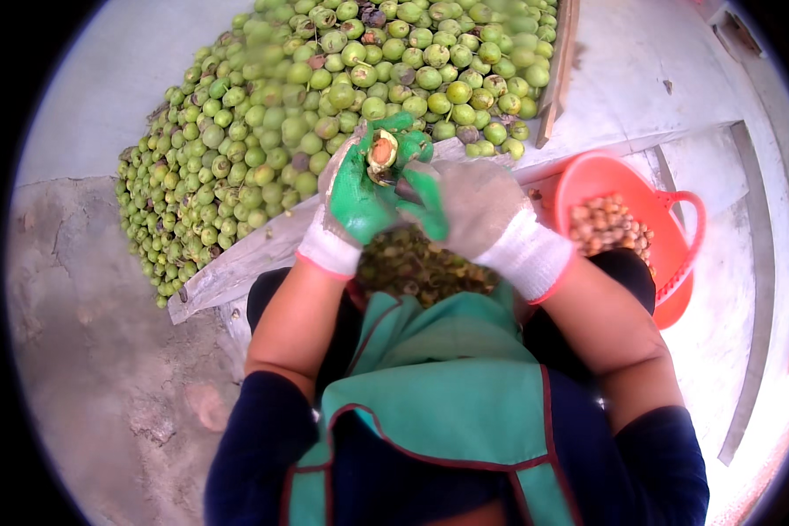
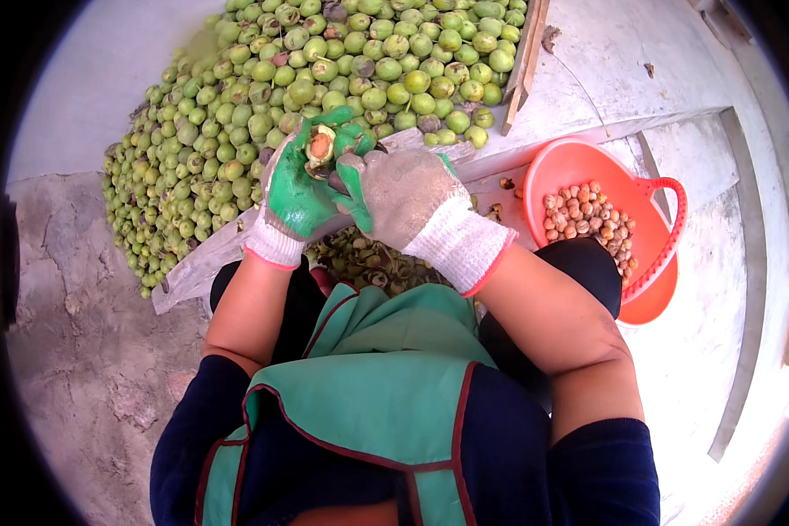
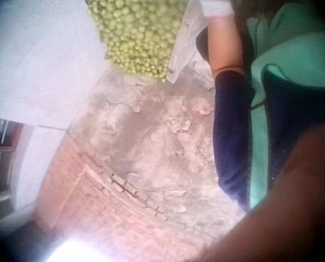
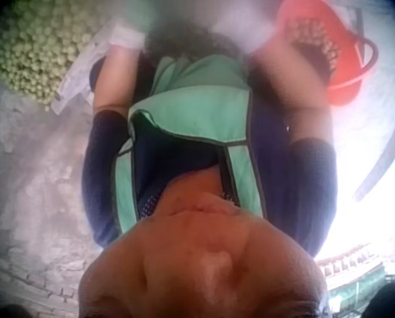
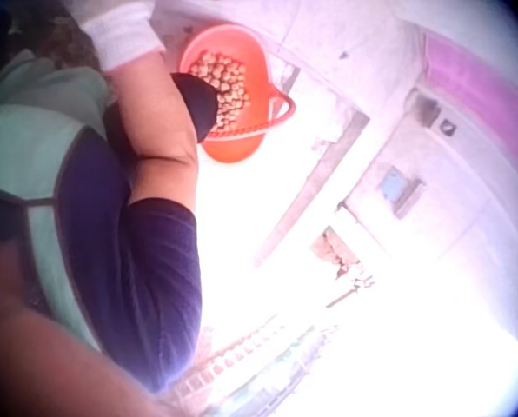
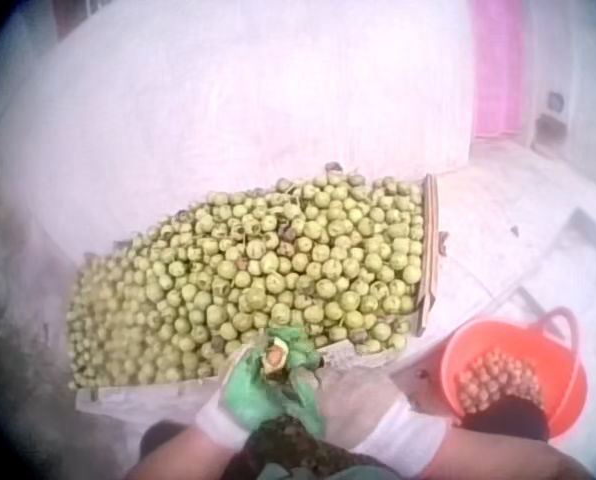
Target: The person picks green nuts from a large pile and uses a handheld cutting tool to remove the outer skins. They place the nut kernels into a red plastic basket and discard the skins onto the floor.
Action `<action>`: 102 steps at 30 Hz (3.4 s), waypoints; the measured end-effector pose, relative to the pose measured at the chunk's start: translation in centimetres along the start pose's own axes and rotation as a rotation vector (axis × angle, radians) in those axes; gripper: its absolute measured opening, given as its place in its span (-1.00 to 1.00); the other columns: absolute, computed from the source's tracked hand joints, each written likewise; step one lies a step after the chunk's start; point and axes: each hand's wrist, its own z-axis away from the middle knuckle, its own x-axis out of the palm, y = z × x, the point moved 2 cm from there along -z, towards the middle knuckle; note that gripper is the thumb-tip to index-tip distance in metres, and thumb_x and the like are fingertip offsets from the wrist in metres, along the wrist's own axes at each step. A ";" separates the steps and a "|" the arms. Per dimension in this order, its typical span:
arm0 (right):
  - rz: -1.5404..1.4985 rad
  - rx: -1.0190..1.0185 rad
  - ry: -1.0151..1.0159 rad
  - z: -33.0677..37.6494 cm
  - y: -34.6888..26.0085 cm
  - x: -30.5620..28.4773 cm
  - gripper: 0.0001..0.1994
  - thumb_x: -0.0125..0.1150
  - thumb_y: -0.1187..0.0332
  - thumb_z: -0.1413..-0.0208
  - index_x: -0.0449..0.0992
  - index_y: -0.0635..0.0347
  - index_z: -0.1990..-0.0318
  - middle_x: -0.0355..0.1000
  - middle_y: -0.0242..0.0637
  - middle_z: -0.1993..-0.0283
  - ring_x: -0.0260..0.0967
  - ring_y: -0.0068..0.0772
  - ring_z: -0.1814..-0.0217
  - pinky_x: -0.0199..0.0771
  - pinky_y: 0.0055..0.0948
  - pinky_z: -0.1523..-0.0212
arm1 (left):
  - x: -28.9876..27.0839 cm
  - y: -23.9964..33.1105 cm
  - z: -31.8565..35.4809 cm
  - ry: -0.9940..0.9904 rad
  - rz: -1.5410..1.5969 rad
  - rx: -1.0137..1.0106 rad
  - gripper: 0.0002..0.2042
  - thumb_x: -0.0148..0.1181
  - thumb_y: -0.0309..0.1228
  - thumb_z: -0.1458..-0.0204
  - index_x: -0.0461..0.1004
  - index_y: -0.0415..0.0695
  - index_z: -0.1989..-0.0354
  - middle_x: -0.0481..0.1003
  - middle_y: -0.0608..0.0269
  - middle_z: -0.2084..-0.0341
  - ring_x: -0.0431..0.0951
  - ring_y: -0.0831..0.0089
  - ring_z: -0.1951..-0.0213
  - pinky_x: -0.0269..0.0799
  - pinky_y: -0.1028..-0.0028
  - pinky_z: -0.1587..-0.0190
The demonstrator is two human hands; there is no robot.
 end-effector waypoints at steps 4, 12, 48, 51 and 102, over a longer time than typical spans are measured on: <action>-0.303 -0.010 0.116 0.4 1.2 0.7 -0.63 0.21 0.04 -0.16 0.49 0.14 0.08 0.53 0.00 0.35 0.52 0.11 0.26 0.51 0.00 0.25 | 1.3 0.9 -0.5 0.224 0.014 0.109 -0.44 -0.17 0.01 -0.34 0.31 -0.15 -0.31 0.52 0.11 -0.06 0.43 0.12 -0.21 0.39 0.04 -0.21; -0.665 0.187 0.126 0.6 0.8 -1.1 -0.57 0.23 0.02 -0.14 0.54 0.14 -0.01 0.55 -0.02 0.28 0.52 -0.01 0.23 0.50 -0.19 0.15 | 0.6 0.3 -1.1 0.075 -0.089 0.083 -0.43 -0.24 0.02 -0.35 0.35 -0.24 -0.23 0.55 -0.07 0.00 0.55 0.09 -0.02 0.44 0.08 -0.17; -0.643 0.309 0.405 0.0 2.6 -0.2 -0.54 0.43 0.10 -0.08 0.53 0.26 0.01 0.58 -0.20 0.17 0.53 -0.43 0.18 0.53 -0.40 0.10 | 3.5 -1.3 -0.2 0.084 -0.796 0.088 -0.46 -0.16 -0.05 -0.37 0.22 -0.21 -0.34 0.39 0.00 -0.19 0.41 0.19 -0.21 0.30 0.12 -0.31; -0.531 0.333 0.369 -0.6 1.9 0.9 -0.53 0.46 0.11 -0.05 0.53 0.27 0.03 0.59 -0.21 0.18 0.55 -0.42 0.18 0.54 -0.42 0.12 | -0.7 -3.4 -1.4 -0.180 0.191 -0.025 -0.51 -0.11 -0.11 -0.36 0.25 -0.20 -0.31 0.40 0.07 -0.19 0.43 0.23 -0.19 0.30 0.14 -0.31; -0.631 0.287 0.477 -0.6 5.6 -2.1 -0.65 0.41 0.13 -0.10 0.60 0.13 0.06 0.59 -0.27 0.30 0.54 -0.40 0.37 0.54 -0.40 0.32 | 1.3 -2.3 0.1 -0.017 -0.288 0.110 -0.39 -0.20 0.11 -0.34 0.31 -0.21 -0.24 0.55 -0.01 0.03 0.61 0.01 0.10 0.55 0.08 -0.01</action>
